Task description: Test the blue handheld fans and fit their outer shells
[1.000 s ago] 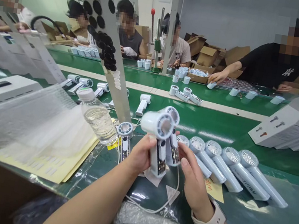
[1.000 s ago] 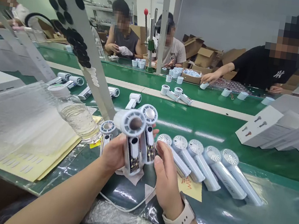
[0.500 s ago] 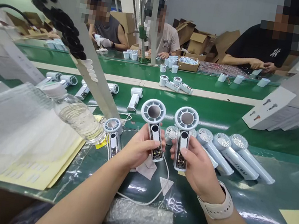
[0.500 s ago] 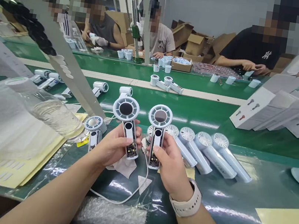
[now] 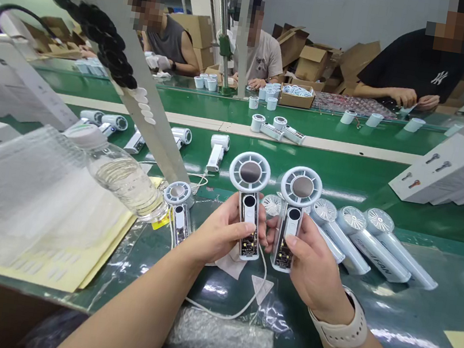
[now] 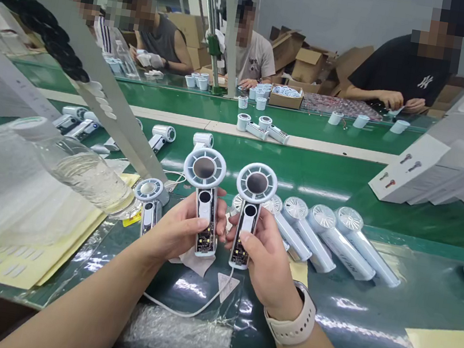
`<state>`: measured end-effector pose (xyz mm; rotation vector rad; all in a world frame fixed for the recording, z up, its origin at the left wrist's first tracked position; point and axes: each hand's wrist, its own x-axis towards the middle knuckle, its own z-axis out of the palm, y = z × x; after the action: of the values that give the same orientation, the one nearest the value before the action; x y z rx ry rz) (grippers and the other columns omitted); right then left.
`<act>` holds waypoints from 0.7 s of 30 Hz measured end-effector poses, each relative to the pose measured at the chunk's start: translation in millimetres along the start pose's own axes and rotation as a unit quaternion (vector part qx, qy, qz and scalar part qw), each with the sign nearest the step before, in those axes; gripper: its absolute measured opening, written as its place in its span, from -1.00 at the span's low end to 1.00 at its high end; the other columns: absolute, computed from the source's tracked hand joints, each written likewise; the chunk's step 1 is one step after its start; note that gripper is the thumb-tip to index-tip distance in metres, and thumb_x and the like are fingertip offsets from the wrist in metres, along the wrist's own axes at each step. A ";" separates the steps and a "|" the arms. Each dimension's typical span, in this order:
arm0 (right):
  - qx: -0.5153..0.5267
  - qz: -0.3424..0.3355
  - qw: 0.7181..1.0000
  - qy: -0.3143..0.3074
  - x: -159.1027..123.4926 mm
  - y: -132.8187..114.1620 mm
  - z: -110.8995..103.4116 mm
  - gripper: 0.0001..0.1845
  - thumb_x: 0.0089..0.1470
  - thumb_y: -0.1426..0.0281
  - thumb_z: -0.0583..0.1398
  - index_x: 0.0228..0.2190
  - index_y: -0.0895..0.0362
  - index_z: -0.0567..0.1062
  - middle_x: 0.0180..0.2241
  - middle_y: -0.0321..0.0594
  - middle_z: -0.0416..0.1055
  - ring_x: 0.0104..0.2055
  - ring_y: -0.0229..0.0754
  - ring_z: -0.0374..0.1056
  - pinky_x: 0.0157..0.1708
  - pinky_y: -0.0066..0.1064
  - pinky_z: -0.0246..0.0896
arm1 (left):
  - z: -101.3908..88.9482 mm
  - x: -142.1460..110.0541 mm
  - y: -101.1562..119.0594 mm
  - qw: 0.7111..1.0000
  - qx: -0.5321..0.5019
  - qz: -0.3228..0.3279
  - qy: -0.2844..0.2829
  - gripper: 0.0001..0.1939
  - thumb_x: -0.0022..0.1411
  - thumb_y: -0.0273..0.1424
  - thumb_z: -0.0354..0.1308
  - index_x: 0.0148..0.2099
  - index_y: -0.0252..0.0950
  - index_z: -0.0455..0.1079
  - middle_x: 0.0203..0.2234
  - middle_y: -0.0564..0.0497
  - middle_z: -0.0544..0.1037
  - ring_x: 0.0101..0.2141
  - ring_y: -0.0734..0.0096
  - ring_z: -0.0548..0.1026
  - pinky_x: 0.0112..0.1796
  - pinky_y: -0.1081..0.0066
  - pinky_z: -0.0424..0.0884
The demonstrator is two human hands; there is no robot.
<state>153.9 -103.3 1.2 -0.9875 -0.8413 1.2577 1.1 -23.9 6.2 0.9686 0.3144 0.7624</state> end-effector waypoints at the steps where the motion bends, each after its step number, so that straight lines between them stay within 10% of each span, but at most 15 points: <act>1: -0.002 0.001 1.000 0.000 -0.1 0.5 -0.1 -0.63 0.04 0.17 0.26 -0.14 0.00 0.36 -0.20 -0.19 0.45 -0.28 -0.11 0.39 -0.25 -0.19 0.41 | -0.6 0.2 -0.3 1.000 0.000 0.002 0.000 -0.56 0.06 -0.36 0.37 -0.02 -0.21 0.33 -0.27 0.04 0.42 -0.38 0.41 0.47 -0.31 0.28 0.48; 10: 0.035 -0.004 0.999 0.004 -1.3 3.0 0.3 -0.64 0.02 0.23 0.31 -0.14 0.01 0.40 -0.20 -0.22 0.44 -0.29 -0.14 0.41 -0.30 -0.25 0.42 | -0.5 0.2 -0.1 1.000 -0.001 0.008 0.002 -0.54 0.04 -0.39 0.36 -0.01 -0.21 0.30 -0.29 0.07 0.43 -0.39 0.40 0.49 -0.34 0.30 0.48; 17: 0.037 0.023 0.999 0.029 -1.0 8.4 -1.7 -0.75 0.09 0.20 0.25 -0.21 0.03 0.41 -0.29 -0.24 0.46 -0.38 -0.20 0.37 -0.41 -0.33 0.40 | -2.2 5.5 -1.0 0.994 0.030 0.012 0.108 -0.67 0.07 -0.36 0.28 -0.11 -0.24 0.29 -0.39 0.10 0.43 -0.47 0.46 0.45 -0.42 0.37 0.44; 21: 0.039 0.022 0.999 0.004 -2.4 7.1 -0.5 -0.72 0.08 0.16 0.28 -0.22 0.03 0.43 -0.29 -0.24 0.46 -0.37 -0.19 0.38 -0.41 -0.34 0.41 | -2.5 4.2 1.1 0.998 0.029 0.018 0.059 -0.59 0.05 -0.28 0.32 -0.09 -0.23 0.28 -0.38 0.09 0.45 -0.46 0.44 0.47 -0.39 0.35 0.44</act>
<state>151.4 -105.4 -5.6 -0.9529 -0.7630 1.3137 2.2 -19.0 6.1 0.9886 0.4244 0.8492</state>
